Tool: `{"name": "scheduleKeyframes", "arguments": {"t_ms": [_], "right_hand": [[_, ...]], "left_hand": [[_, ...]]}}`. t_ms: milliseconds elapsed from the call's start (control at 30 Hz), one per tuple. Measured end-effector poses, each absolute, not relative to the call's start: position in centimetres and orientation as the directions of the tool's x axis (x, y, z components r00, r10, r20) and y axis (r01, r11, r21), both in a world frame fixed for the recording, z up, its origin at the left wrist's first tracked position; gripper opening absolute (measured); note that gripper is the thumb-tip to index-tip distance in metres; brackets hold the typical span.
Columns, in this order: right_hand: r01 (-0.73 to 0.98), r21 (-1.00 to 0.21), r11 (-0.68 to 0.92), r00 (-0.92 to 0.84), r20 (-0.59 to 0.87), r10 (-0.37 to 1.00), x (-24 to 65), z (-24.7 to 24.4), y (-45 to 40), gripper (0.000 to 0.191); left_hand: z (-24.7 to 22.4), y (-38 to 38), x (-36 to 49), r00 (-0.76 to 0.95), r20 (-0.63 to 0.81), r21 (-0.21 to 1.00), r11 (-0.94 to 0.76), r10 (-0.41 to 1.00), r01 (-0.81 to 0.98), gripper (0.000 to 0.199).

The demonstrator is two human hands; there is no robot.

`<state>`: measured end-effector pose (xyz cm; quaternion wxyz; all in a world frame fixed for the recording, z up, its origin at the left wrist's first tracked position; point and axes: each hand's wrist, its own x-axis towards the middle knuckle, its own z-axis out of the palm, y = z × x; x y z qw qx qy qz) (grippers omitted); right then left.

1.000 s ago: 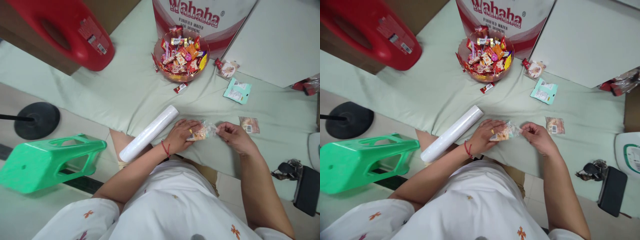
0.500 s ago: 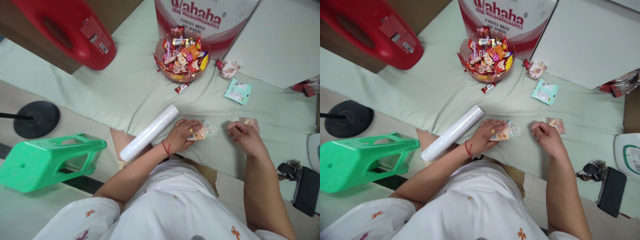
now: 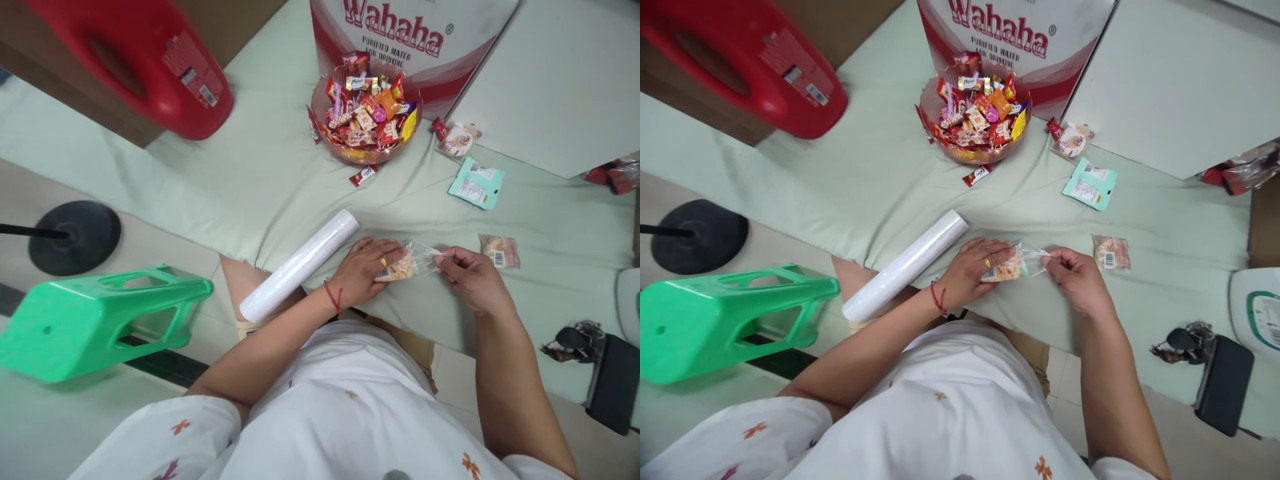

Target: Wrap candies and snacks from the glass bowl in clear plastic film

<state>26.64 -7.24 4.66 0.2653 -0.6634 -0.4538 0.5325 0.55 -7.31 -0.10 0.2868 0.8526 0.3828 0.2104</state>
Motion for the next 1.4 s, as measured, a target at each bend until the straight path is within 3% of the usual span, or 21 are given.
{"name": "scheduleKeyframes", "arguments": {"t_ms": [200,300,533,733,933,1000,1200,1400], "right_hand": [[0.072,-0.891,-0.449,0.219,-0.425,0.878,26.8,4.0,-8.3,0.041],[0.115,-0.895,-0.432,0.238,-0.397,0.886,26.7,4.4,-8.0,0.046],[0.407,-0.805,-0.431,-0.035,-0.485,0.874,25.2,5.3,-5.4,0.050],[0.387,-0.825,-0.411,0.047,-0.428,0.902,25.6,5.9,-5.1,0.046],[0.166,-0.860,-0.482,0.157,-0.460,0.874,27.5,4.9,-6.2,0.044],[0.165,-0.864,-0.476,0.174,-0.450,0.876,28.0,4.7,-6.4,0.042],[0.312,-0.820,-0.480,-0.040,-0.516,0.856,27.2,5.4,-6.2,0.050],[0.383,-0.822,-0.423,-0.147,-0.506,0.850,24.8,5.3,-6.1,0.047]], "left_hand": [[0.0,-7.3,0.5,0.624,0.135,0.655,-0.542,0.770,0.527,0.066],[-0.1,-7.2,0.4,0.629,0.126,0.658,-0.539,0.767,0.526,0.067],[-0.2,-7.3,0.6,0.627,0.159,0.651,-0.559,0.763,0.514,0.062],[-0.2,-7.4,0.5,0.634,0.151,0.650,-0.560,0.758,0.514,0.064],[-0.2,-7.2,0.4,0.642,0.130,0.668,-0.545,0.755,0.506,0.064],[-0.3,-7.1,0.4,0.641,0.136,0.670,-0.547,0.756,0.502,0.063],[-0.4,-7.1,0.4,0.633,0.164,0.672,-0.556,0.756,0.489,0.056],[-0.2,-7.1,0.3,0.638,0.146,0.674,-0.548,0.756,0.495,0.057]]}}
